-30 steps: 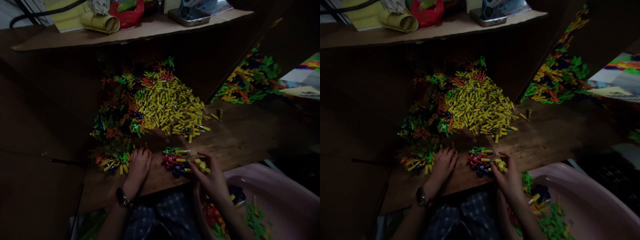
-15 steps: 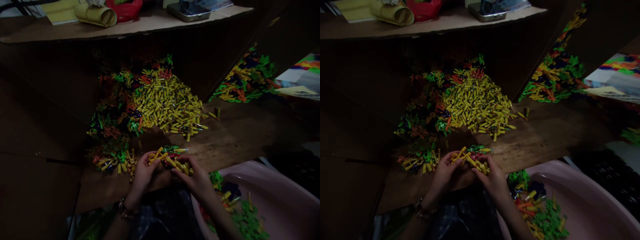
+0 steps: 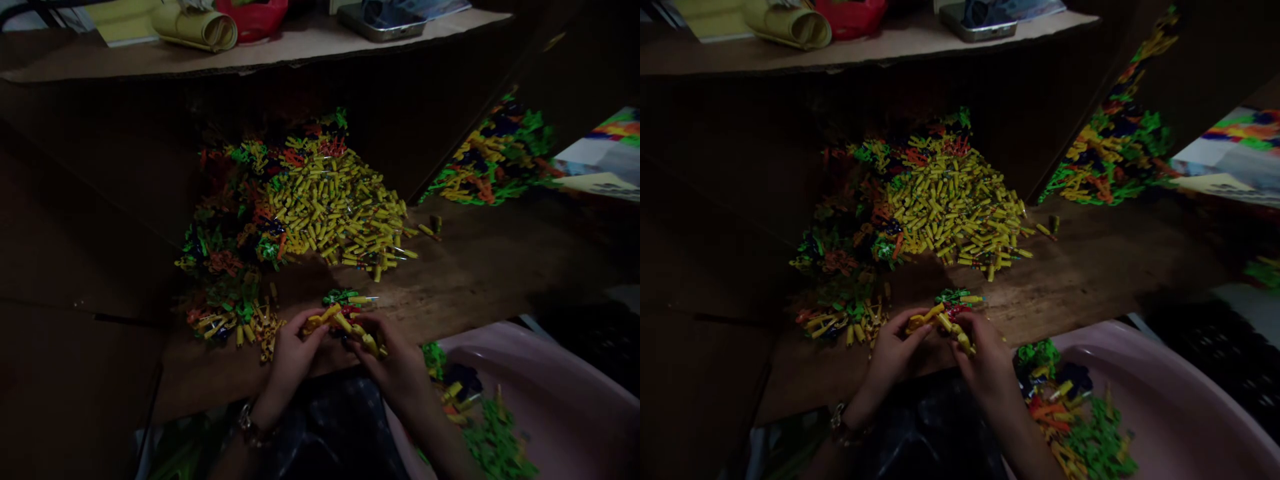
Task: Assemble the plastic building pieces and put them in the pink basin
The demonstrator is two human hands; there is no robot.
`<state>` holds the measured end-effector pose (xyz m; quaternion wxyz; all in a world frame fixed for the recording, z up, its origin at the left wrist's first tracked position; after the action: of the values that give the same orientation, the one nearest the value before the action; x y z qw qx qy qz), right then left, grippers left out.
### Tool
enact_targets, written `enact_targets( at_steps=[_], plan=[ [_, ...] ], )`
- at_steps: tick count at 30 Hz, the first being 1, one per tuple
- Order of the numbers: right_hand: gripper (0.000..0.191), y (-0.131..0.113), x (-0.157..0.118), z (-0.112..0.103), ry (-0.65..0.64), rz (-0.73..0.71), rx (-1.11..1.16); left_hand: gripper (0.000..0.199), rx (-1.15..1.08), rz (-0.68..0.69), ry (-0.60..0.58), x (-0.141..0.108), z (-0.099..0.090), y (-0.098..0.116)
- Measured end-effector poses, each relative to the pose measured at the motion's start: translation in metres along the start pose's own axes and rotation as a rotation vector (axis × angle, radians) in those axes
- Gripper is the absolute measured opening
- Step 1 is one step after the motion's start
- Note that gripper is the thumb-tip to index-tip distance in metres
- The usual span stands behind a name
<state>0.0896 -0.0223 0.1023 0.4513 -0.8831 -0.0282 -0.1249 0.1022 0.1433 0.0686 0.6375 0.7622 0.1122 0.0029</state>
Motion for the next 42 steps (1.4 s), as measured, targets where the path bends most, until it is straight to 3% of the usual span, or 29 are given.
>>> enact_targets(
  at_steps=[5, 11, 15, 21, 23, 25, 29, 30, 32, 35, 39, 42],
  plan=[
    [0.026, -0.01, -0.001, -0.003, -0.062, -0.111, -0.065, 0.022, 0.032, 0.024, -0.072, -0.002, -0.001, 0.002],
    [0.019, -0.006, 0.0, -0.008, -0.107, -0.025, -0.054, 0.023, 0.033, 0.002, -0.051, -0.003, -0.003, 0.0],
    [0.016, -0.002, 0.001, -0.008, -0.112, 0.018, -0.018, 0.024, 0.015, 0.007, -0.113, -0.003, -0.003, 0.0],
    [0.018, 0.01, 0.007, -0.006, -0.323, 0.168, 0.103, 0.023, 0.031, -0.063, -0.405, -0.003, -0.006, 0.001],
    [0.022, 0.019, 0.008, -0.008, -0.358, 0.181, 0.112, 0.025, 0.081, -0.027, -0.468, -0.001, -0.007, 0.0],
    [0.027, 0.031, 0.011, -0.012, -0.303, 0.178, 0.079, 0.03, 0.191, 0.099, -0.389, 0.004, -0.014, 0.002],
    [0.04, 0.06, 0.016, -0.025, -0.026, 0.15, -0.169, 0.029, 0.718, 0.399, 0.129, 0.003, -0.048, 0.012],
    [0.042, 0.065, 0.017, -0.026, 0.033, 0.127, -0.239, 0.028, 0.852, 0.425, 0.195, -0.001, -0.053, 0.013],
    [0.042, 0.07, 0.016, -0.025, 0.09, 0.069, -0.332, 0.026, 1.053, 0.429, 0.187, -0.012, -0.056, 0.009],
    [0.04, 0.067, 0.013, -0.022, 0.105, -0.001, -0.405, 0.027, 1.175, 0.429, 0.105, -0.028, -0.05, -0.002],
    [0.042, 0.049, 0.009, -0.031, 0.254, 0.126, -0.42, 0.028, 1.067, 0.493, 0.126, -0.037, -0.045, -0.017],
    [0.039, 0.021, 0.012, -0.022, 0.36, 0.187, -0.232, 0.028, 0.961, 0.545, 0.187, -0.038, -0.05, -0.022]
  ],
)
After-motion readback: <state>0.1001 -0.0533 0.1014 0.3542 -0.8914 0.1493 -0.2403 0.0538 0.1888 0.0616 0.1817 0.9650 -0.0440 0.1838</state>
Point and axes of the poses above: each hand's wrist, its own x-axis towards the middle knuckle, its own z-axis out of the palm, y = z × x, the point moved 5 cm from there along x, towards the middle knuckle, and after that the axes turned 7 degrees about y, right-handed, at the moved point
